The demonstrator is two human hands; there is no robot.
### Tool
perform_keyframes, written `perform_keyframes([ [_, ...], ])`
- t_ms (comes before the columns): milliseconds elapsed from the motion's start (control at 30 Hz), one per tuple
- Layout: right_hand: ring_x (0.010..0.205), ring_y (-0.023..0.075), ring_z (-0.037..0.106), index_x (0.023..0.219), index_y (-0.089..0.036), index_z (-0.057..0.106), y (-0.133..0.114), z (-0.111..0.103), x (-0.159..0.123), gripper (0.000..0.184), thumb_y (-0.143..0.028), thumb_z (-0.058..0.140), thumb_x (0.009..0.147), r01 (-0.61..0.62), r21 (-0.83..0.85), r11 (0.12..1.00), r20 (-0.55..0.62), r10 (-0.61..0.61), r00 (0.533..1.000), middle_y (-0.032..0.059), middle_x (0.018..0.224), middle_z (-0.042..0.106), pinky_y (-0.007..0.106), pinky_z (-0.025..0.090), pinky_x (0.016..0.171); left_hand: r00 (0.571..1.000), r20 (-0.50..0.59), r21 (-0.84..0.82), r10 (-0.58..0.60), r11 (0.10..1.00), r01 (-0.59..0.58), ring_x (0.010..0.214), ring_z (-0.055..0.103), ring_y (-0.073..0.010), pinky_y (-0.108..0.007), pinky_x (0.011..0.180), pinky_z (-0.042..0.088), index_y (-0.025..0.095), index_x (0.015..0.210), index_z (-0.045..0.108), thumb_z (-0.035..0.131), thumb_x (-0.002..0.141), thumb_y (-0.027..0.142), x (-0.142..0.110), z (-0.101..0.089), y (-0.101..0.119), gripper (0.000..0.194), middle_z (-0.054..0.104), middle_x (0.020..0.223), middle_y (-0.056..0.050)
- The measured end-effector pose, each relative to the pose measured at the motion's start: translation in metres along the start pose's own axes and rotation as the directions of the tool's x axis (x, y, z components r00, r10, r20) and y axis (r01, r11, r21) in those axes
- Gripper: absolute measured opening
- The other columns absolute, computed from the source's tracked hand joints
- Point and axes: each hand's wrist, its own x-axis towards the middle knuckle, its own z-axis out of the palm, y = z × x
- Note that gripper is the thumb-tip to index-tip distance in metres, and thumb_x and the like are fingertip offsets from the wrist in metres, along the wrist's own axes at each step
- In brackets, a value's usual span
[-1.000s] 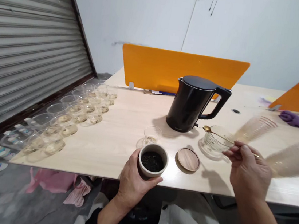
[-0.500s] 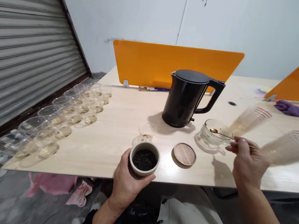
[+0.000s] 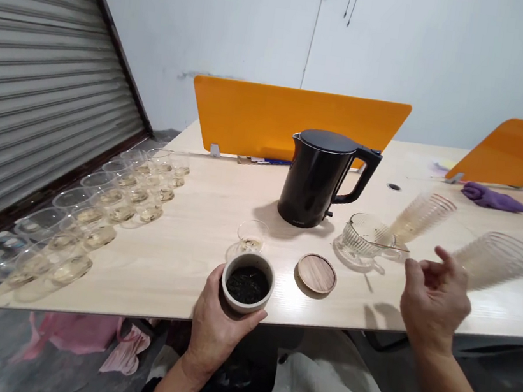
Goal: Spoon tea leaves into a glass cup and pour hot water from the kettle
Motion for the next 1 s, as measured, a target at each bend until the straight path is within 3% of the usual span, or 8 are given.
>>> perform_keyframes([
  [67,0.102,0.0279,0.065,0.139,-0.022,0.063,-0.012,-0.001,-0.001,0.056,-0.031,0.076,0.085,0.306,-0.227,0.925,0.037,-0.306,0.951,0.0108,0.112,0.069,0.045,0.047,0.099,1.000,-0.001,0.002,-0.003,1.000,0.003,0.117,0.068,-0.0339,-0.051,0.100,0.056,0.022,0.141,0.044,0.088,0.064,0.048,0.000,0.000,0.000,0.092,0.067,0.128,-0.012],
  [133,0.130,0.0348,0.054,0.134,-0.024,0.066,-0.025,0.007,-0.001,0.045,-0.030,0.070,0.090,0.554,-0.372,0.745,0.233,-0.502,0.833,0.0156,0.140,0.060,0.053,0.038,0.111,1.000,0.000,0.000,-0.012,1.000,0.012,0.116,0.068,-0.0343,-0.051,0.099,0.057,0.022,0.140,0.045,0.088,0.064,0.048,0.000,0.000,0.000,0.091,0.068,0.127,-0.012],
  [233,0.149,0.0377,0.034,0.123,-0.026,0.071,-0.035,0.033,0.001,0.029,-0.026,0.061,0.096,0.732,-0.404,0.549,0.523,-0.518,0.677,0.0120,0.163,0.039,0.063,0.024,0.119,1.000,-0.005,-0.009,-0.017,1.000,0.017,0.117,0.068,-0.0346,-0.051,0.100,0.056,0.022,0.140,0.045,0.088,0.064,0.047,0.000,0.001,0.000,0.091,0.068,0.127,-0.013],
  [333,0.154,0.0370,0.024,0.117,-0.025,0.071,-0.030,0.060,0.003,0.025,-0.025,0.057,0.096,0.783,-0.404,0.472,0.638,-0.468,0.612,0.0097,0.166,0.034,0.067,0.017,0.119,1.000,-0.011,-0.022,-0.019,1.000,0.019,0.118,0.068,-0.0351,-0.052,0.101,0.056,0.023,0.139,0.046,0.088,0.063,0.046,0.000,0.001,0.000,0.091,0.068,0.128,-0.013],
  [433,0.154,0.0384,0.022,0.114,-0.023,0.071,-0.021,0.075,0.006,0.024,-0.024,0.057,0.095,0.784,-0.429,0.449,0.678,-0.414,0.608,0.0106,0.166,0.034,0.069,0.017,0.118,0.999,-0.016,-0.028,-0.028,0.999,0.028,0.119,0.068,-0.0355,-0.052,0.101,0.056,0.024,0.138,0.046,0.089,0.061,0.046,0.000,0.001,0.000,0.091,0.068,0.128,-0.012],
  [567,0.153,0.0403,0.022,0.120,-0.020,0.068,-0.015,0.078,0.009,0.029,-0.026,0.055,0.095,0.755,-0.469,0.458,0.655,-0.394,0.645,0.0148,0.166,0.033,0.071,0.017,0.117,0.999,-0.006,-0.027,-0.032,0.999,0.031,0.119,0.067,-0.0349,-0.052,0.101,0.056,0.025,0.139,0.046,0.089,0.062,0.046,0.000,0.000,0.001,0.091,0.068,0.130,-0.012],
  [833,0.150,0.0427,0.029,0.144,-0.006,0.049,-0.019,0.068,0.006,0.054,-0.037,0.049,0.100,0.647,-0.504,0.571,0.502,-0.415,0.758,0.0288,0.159,0.037,0.067,0.022,0.116,0.999,-0.002,-0.043,-0.051,0.998,0.051,0.119,0.068,-0.0340,-0.051,0.101,0.056,0.023,0.138,0.047,0.090,0.060,0.044,0.001,-0.001,0.004,0.091,0.068,0.128,-0.012],
  [1000,0.151,0.0416,0.029,0.150,-0.009,0.047,-0.037,0.051,-0.002,0.059,-0.039,0.054,0.100,0.654,-0.410,0.636,0.439,-0.491,0.752,0.0249,0.161,0.038,0.064,0.022,0.120,0.997,0.008,-0.166,-0.076,0.983,0.076,0.116,0.068,-0.0309,-0.047,0.102,0.055,0.023,0.137,0.047,0.090,0.062,0.042,0.002,-0.009,0.007,0.089,0.069,0.126,-0.009],
])
